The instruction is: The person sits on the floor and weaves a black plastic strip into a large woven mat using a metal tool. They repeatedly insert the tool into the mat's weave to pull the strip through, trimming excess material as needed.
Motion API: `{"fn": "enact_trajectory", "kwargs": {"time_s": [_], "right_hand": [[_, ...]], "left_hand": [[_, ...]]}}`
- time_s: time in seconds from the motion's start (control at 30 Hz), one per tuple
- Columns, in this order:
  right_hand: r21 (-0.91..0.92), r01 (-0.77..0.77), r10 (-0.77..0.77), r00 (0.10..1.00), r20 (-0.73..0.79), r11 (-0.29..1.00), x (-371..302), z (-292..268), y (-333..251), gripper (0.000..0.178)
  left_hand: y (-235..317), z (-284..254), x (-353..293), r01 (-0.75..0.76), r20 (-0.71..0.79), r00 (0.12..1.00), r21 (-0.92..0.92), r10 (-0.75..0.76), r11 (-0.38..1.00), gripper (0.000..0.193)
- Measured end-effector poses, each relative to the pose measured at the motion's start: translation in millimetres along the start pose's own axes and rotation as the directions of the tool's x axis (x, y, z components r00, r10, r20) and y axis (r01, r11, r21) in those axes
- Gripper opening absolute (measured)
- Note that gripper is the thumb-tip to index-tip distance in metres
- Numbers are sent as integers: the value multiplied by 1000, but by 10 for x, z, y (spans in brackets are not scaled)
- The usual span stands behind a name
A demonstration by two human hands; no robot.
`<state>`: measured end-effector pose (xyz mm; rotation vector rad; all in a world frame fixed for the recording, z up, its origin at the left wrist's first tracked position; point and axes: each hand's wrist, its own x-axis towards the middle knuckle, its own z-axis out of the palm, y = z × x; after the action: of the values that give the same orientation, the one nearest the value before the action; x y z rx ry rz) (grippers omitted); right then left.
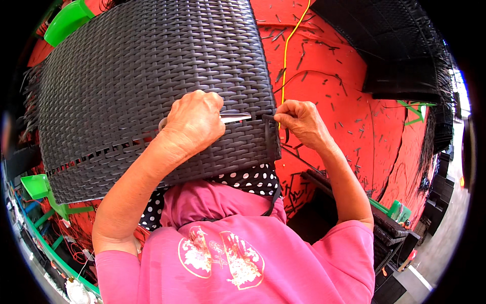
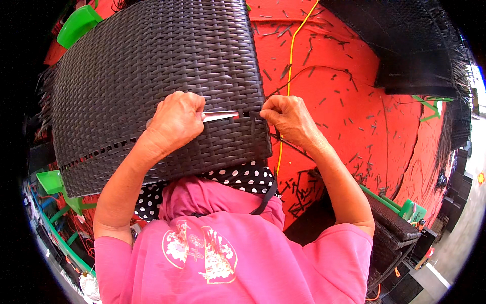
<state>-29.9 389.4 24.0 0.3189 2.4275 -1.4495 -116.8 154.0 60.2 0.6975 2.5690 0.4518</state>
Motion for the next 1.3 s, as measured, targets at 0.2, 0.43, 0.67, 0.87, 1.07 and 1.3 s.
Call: {"fn": "enact_trajectory", "kwargs": {"time_s": [0.2, 0.43, 0.67, 0.87, 1.07, 1.3], "right_hand": [[-32, -45, 45, 999, -7, 998, 18, 65, -74, 16], [-111, -37, 38, 999, 0, 993, 75, 122, -140, 18], [-124, -84, 89, 995, 40, 989, 147, 181, -232, 16], [-259, 71, -94, 993, -75, 963, 150, 402, -59, 20], [-586, 157, -307, 937, -165, 795, -56, 266, -174, 21], [-496, 160, -228, 970, -80, 853, -63, 289, -21, 11]], "left_hand": [[43, 18, 5, -12, 37, 999, -14, 12, 1000, 10], [35, 50, -2, -27, 26, 999, -5, 27, 1000, 11], [20, 47, 10, -4, 38, 999, -17, 5, 1000, 12], [-2, 64, 26, 7, 39, 999, -56, -5, 998, 11], [-110, 84, 41, 3, 42, 999, -129, 2, 992, 11], [-140, 89, 42, -41, 9, 999, -144, 43, 989, 11]]}}
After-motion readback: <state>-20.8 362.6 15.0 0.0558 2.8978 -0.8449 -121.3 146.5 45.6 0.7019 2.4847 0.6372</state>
